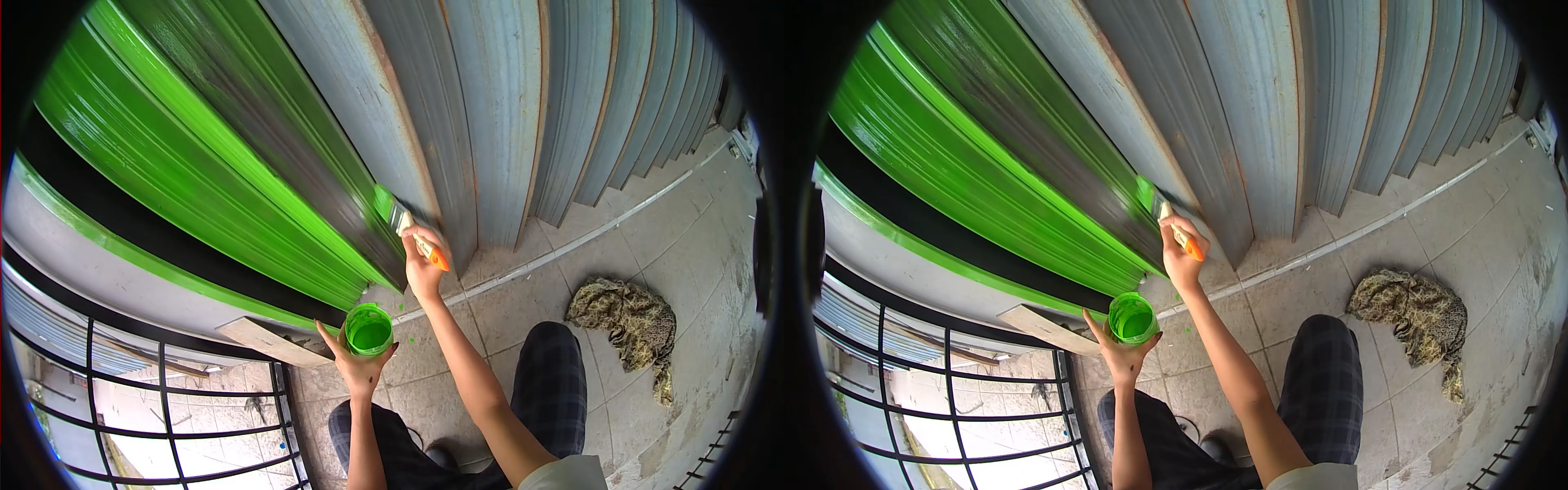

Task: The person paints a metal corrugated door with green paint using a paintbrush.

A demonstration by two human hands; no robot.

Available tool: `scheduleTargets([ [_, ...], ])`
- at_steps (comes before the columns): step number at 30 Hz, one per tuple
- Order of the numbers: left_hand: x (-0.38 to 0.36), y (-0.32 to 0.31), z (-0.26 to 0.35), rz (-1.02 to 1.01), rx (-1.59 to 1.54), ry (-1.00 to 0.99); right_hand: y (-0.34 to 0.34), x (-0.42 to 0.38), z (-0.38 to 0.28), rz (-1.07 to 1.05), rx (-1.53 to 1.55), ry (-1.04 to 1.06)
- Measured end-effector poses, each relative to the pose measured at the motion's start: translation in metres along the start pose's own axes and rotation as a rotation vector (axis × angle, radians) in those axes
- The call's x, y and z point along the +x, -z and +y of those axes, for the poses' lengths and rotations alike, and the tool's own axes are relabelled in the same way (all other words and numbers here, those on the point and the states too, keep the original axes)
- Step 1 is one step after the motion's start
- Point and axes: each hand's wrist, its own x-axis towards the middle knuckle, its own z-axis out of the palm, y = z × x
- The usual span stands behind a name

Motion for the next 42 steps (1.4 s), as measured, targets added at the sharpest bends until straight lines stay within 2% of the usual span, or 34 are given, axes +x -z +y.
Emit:
scheduleTargets([
  [6, -0.003, 0.000, 0.006, 0.003, 0.026, 0.003, 0.068, -0.075, 0.090, 0.087, -0.273, -0.167],
  [8, -0.002, 0.000, 0.008, 0.008, 0.029, -0.012, 0.074, -0.083, 0.102, 0.140, -0.302, -0.233],
  [11, -0.003, 0.001, 0.008, 0.007, 0.027, -0.009, 0.062, -0.072, 0.101, 0.114, -0.290, -0.219],
  [15, -0.006, 0.002, 0.006, -0.016, -0.007, 0.013, 0.015, -0.022, 0.039, 0.068, 0.028, -0.179],
  [17, -0.003, 0.002, 0.005, -0.019, -0.023, 0.003, 0.011, -0.013, 0.003, 0.045, 0.092, -0.132],
  [20, -0.007, 0.003, 0.006, -0.028, -0.039, 0.024, 0.016, -0.017, -0.011, -0.021, 0.046, -0.082],
  [22, -0.008, 0.003, 0.005, -0.041, -0.075, 0.043, 0.036, -0.034, 0.027, -0.051, -0.046, -0.096],
  [24, -0.004, 0.003, 0.013, -0.014, 0.007, -0.031, 0.056, -0.054, 0.069, -0.060, -0.122, -0.123],
  [28, -0.008, 0.004, 0.020, -0.014, 0.042, -0.029, 0.083, -0.082, 0.099, 0.021, -0.242, -0.148],
  [31, -0.006, 0.005, 0.021, -0.013, 0.105, -0.075, 0.093, -0.096, 0.109, 0.145, -0.358, -0.251],
  [35, -0.007, 0.006, 0.016, -0.008, 0.080, -0.067, 0.091, -0.094, 0.123, 0.137, -0.247, -0.247],
  [38, -0.007, 0.007, 0.018, -0.013, 0.058, -0.036, 0.058, -0.069, 0.122, 0.112, -0.089, -0.289],
  [40, -0.009, 0.007, 0.011, -0.030, -0.014, 0.026, 0.040, -0.048, 0.074, 0.096, 0.102, -0.313],
  [42, -0.007, 0.006, 0.011, -0.017, 0.025, -0.025, 0.027, -0.036, 0.026, 0.143, 0.273, -0.343],
])
